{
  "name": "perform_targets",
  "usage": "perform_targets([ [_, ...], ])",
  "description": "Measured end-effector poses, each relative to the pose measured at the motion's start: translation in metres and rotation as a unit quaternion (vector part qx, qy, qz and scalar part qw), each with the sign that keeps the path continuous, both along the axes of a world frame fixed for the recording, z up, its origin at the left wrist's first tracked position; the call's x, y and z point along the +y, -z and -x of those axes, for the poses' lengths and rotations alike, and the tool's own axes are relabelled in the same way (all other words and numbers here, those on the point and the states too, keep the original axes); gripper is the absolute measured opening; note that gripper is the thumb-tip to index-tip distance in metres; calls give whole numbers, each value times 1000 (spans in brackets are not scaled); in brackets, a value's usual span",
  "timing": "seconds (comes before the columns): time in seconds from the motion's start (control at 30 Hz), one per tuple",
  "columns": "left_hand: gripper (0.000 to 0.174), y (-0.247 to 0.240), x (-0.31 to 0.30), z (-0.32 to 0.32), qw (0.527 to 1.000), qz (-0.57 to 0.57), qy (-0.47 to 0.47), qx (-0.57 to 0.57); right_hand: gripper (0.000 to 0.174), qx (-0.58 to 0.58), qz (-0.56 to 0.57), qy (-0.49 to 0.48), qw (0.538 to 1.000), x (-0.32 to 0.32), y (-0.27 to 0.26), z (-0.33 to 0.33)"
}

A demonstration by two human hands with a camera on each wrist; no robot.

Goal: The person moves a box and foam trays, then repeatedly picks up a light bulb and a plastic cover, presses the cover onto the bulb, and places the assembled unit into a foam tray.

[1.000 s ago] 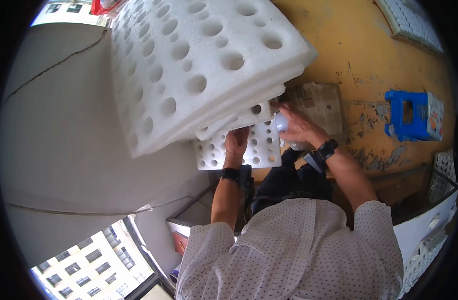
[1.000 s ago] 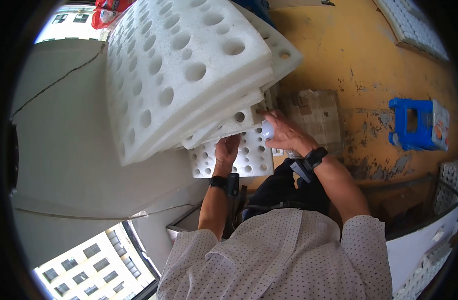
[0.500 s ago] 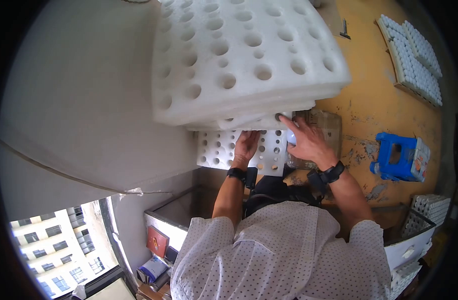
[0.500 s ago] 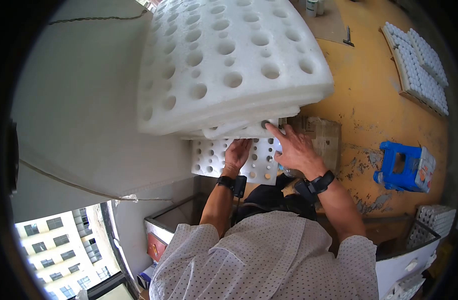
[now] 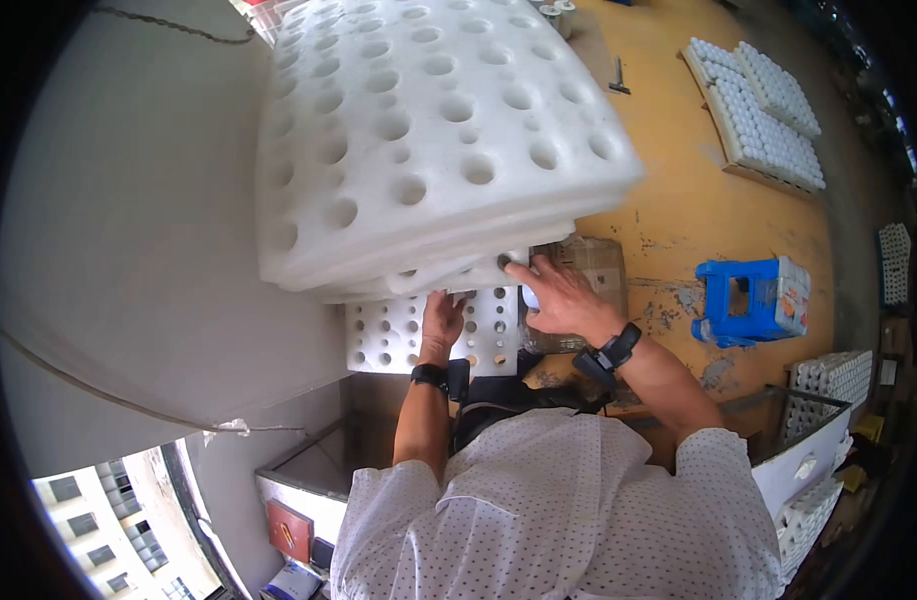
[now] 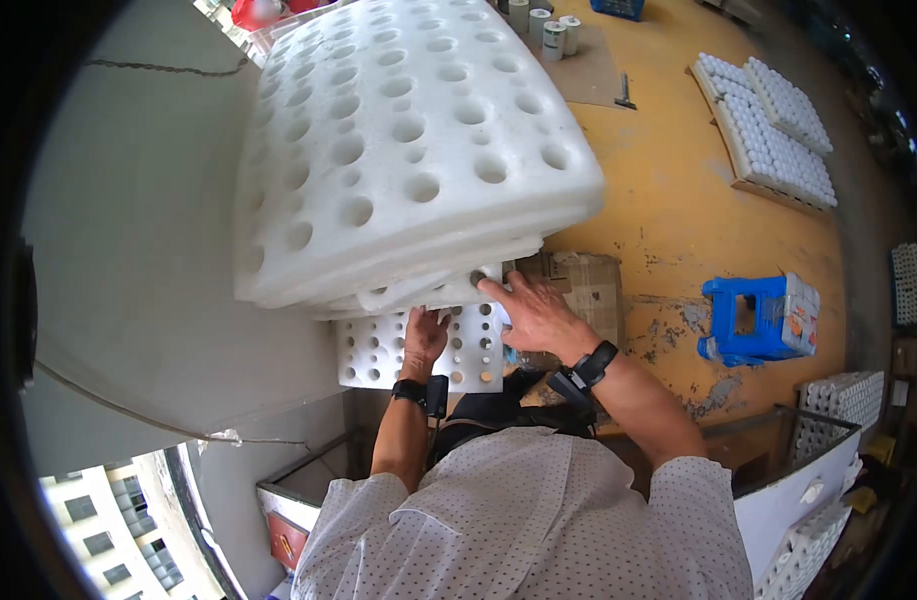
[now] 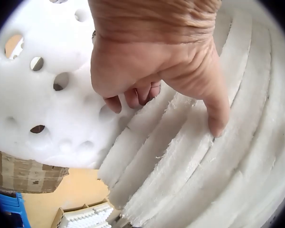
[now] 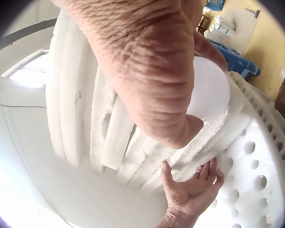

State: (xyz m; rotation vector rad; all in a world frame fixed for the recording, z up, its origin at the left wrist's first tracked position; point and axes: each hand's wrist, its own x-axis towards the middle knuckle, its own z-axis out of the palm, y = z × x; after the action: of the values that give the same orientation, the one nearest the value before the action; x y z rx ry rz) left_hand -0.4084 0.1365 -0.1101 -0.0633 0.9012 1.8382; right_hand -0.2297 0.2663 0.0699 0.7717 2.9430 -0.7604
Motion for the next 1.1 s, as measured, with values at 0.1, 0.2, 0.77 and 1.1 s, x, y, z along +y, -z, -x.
perform_targets([
  [0.1,37,-8,2,-4,999,-28,-12,-27,70,10,-5,-13,1000,-2,6,-5],
  [0.2,43,-12,-10,-1,999,-20,-7,-41,70,23,2,-45,999,-14,7,-9],
  [0.77,58,10,-196,-10,962,169,214,32,16,306,317,-153,885,-92,58,-60],
  [1.1,60,-19,-160,-47,975,148,154,-59,52,61,227,-176,956,-56,13,-90],
])
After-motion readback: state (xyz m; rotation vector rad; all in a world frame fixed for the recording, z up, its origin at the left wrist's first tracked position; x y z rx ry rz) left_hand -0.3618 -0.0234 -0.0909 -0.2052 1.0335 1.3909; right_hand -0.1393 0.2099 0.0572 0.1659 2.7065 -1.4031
